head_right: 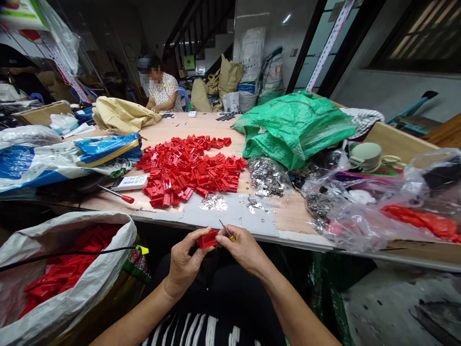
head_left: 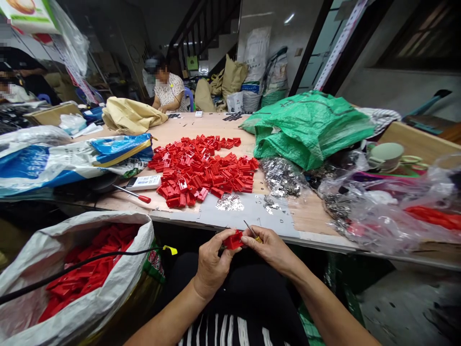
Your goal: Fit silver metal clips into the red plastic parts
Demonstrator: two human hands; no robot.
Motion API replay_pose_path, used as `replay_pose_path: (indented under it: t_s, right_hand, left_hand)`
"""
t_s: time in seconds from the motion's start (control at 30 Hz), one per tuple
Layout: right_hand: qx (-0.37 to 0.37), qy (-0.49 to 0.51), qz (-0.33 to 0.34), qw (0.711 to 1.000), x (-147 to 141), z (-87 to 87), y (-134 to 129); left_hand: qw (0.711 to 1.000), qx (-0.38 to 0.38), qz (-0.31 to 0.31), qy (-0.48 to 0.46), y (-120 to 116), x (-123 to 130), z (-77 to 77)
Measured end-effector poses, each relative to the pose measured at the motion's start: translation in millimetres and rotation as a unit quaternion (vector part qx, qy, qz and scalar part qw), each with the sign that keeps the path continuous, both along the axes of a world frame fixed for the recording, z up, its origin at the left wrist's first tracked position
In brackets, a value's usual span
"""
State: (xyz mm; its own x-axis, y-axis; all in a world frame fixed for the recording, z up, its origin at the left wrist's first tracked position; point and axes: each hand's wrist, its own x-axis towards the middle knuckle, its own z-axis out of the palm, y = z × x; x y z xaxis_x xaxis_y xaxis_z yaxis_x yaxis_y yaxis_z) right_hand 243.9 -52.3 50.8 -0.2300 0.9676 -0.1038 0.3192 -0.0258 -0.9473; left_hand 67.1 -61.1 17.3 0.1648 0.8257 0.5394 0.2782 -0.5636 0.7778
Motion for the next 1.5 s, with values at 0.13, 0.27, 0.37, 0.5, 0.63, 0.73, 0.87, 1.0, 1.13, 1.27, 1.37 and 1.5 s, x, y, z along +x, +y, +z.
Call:
replay_pose_path:
  t_s: [0.13, 0.27, 0.37, 0.5, 0.63, 0.73, 0.87, 1.0, 1.13, 1.27, 1.37, 1.5]
  right_hand:
    - [0.017, -0.030, -0.011, 0.999, -1, -10.0, 0]
    - [0.017, -0.030, -0.011, 0.999, 0, -20.8, 0]
    - [0.011, -0.026, -0.017, 0.999, 0, -25.4, -1]
    - [-0.003, -0.010, -0.018, 1.000, -2, -22.1, -2]
    - [-0.012, 0.004, -0.024, 1.000, -4, -15.1, -3]
    - [-0.017, 0.014, -0.023, 0.999, -5, -15.4, -1]
    - [0.001, -0.019, -0.023, 1.000, -2, -21.1, 7]
    - [0.068, -0.120, -0.031, 0.990, 6, -26.1, 17]
    - [0.104, -0.202, -0.010, 0.974, 9, -28.5, 27]
    - [0.133, -0.219, -0.009, 0.967, 3, -27.3, 32]
    - [0.152, -0.236, -0.011, 0.960, -3, -27.0, 35]
    - [0.173, -0.248, -0.005, 0.953, -10, -29.1, 38]
  left_hand:
    - [1.000, 0.022, -0.002, 0.018, -1, 1, -0.1]
    - [1.000, 0.011, -0.006, 0.021, -1, 2, -1.3]
    - [1.000, -0.026, -0.008, 0.004, -1, 2, -3.5]
    - [0.995, -0.087, -0.016, -0.035, -1, 1, -8.3]
    - [0.988, -0.131, -0.032, -0.069, 1, 2, -11.1]
    - [0.977, -0.172, -0.065, -0.109, 7, 4, -8.0]
    - [0.974, -0.184, -0.102, -0.081, 26, 3, -1.9]
    - [0.986, -0.135, -0.097, 0.028, 56, -6, -3.3]
    - [0.984, -0.100, -0.108, 0.097, 82, -16, -7.9]
    - [0.979, -0.096, -0.136, 0.116, 92, -18, -9.7]
    - [0.979, -0.092, -0.136, 0.121, 94, -16, -11.9]
    - [0.979, -0.087, -0.131, 0.128, 95, -13, -18.8]
